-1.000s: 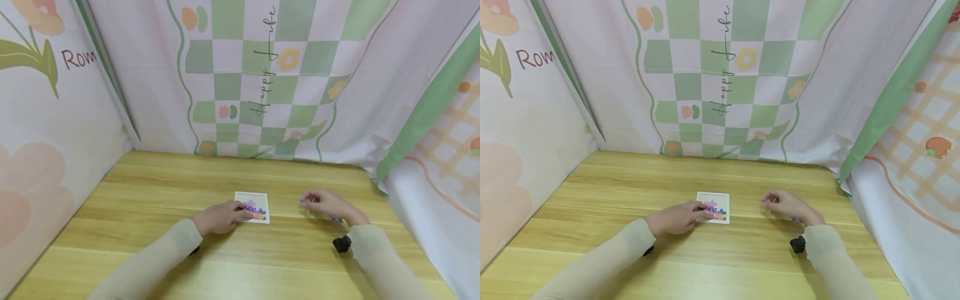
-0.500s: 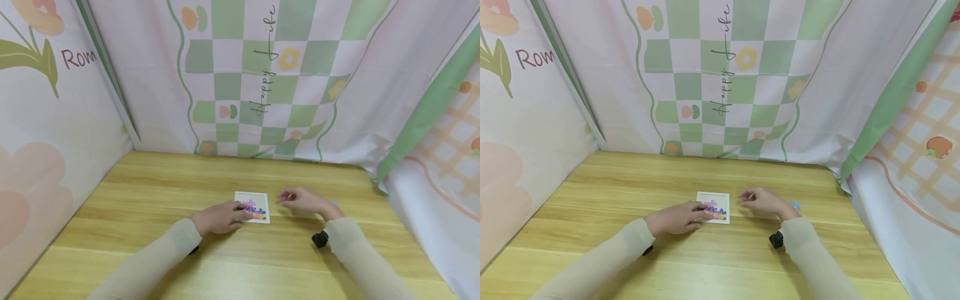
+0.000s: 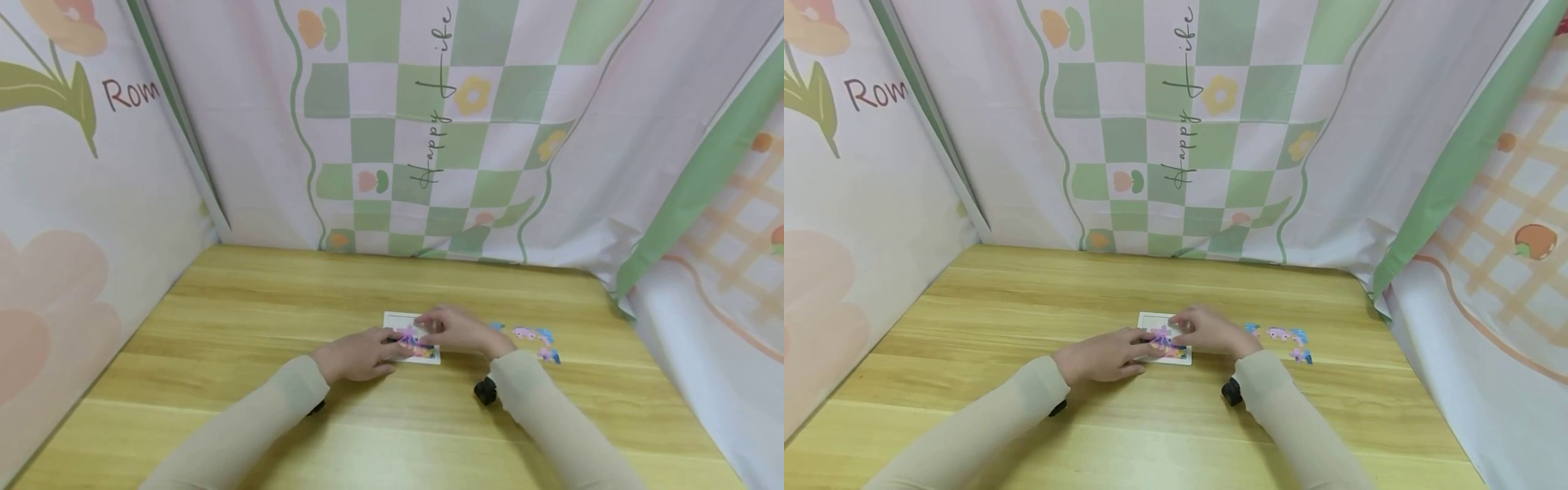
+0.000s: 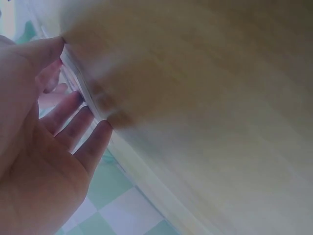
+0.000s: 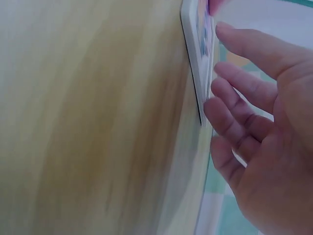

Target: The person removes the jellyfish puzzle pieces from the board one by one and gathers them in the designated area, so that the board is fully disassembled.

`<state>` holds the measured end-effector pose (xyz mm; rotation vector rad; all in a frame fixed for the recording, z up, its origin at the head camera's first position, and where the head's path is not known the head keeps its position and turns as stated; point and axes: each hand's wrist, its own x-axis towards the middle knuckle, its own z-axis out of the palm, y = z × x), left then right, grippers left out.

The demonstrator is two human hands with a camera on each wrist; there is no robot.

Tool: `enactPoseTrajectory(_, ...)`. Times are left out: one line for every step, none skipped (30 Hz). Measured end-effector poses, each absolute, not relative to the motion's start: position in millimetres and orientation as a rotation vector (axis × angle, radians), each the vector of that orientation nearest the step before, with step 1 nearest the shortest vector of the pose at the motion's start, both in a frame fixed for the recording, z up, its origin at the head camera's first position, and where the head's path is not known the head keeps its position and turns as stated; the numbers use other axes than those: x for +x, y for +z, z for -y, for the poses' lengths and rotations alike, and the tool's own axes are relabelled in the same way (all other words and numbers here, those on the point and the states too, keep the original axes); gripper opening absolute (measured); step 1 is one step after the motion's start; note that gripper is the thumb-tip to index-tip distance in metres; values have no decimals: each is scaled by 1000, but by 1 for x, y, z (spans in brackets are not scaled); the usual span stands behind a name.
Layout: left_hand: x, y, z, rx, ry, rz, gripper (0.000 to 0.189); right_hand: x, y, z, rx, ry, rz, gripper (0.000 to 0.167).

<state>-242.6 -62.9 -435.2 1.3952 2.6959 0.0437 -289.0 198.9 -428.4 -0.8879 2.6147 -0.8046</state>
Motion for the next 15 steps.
enactPoseTrajectory(-243, -435, 63, 1380, 52, -2692, 46, -289, -429, -197, -890, -792, -2617, 48)
enactPoseTrajectory(-242, -435, 63, 1361, 60, -2690, 47, -289, -429, -195, -885, -791, -2612, 48)
enactPoseTrajectory(-242, -435, 63, 1349, 67, -2686, 47, -289, -430, -193, -887, -788, -2609, 48)
enactPoseTrajectory(-242, -435, 63, 1340, 73, -2687, 47, -289, -430, -192, -890, -781, -2609, 48)
enactPoseTrajectory(-242, -435, 63, 1333, 75, -2688, 47, -290, -431, -190, -894, -780, -2604, 48)
enactPoseTrajectory(-242, -435, 63, 1334, 74, -2689, 47, -290, -431, -189, -897, -778, -2602, 48)
enactPoseTrajectory(-242, -435, 63, 1338, 65, -2689, 48, -290, -432, -188, -898, -781, -2596, 46)
enactPoseTrajectory(-242, -435, 63, 1342, 57, -2692, 48, -290, -433, -188, -898, -786, -2592, 46)
enactPoseTrajectory(-242, -435, 63, 1348, 50, -2694, 48, -290, -433, -187, -898, -787, -2592, 45)
enactPoseTrajectory(-242, -435, 62, 1352, 42, -2697, 48, -290, -434, -187, -896, -795, -2588, 44)
enactPoseTrajectory(-242, -435, 62, 1354, 39, -2698, 48, -290, -434, -186, -890, -804, -2586, 43)
enactPoseTrajectory(-242, -434, 62, 1355, 39, -2697, 48, -290, -434, -186, -884, -810, -2587, 42)
enactPoseTrajectory(-242, -434, 62, 1351, 37, -2697, 48, -290, -434, -185, -879, -815, -2589, 41)
enactPoseTrajectory(-242, -435, 62, 1350, 40, -2696, 48, -290, -435, -185, -878, -819, -2590, 41)
enactPoseTrajectory(-242, -435, 62, 1350, 45, -2695, 48, -289, -435, -185, -876, -827, -2588, 40)
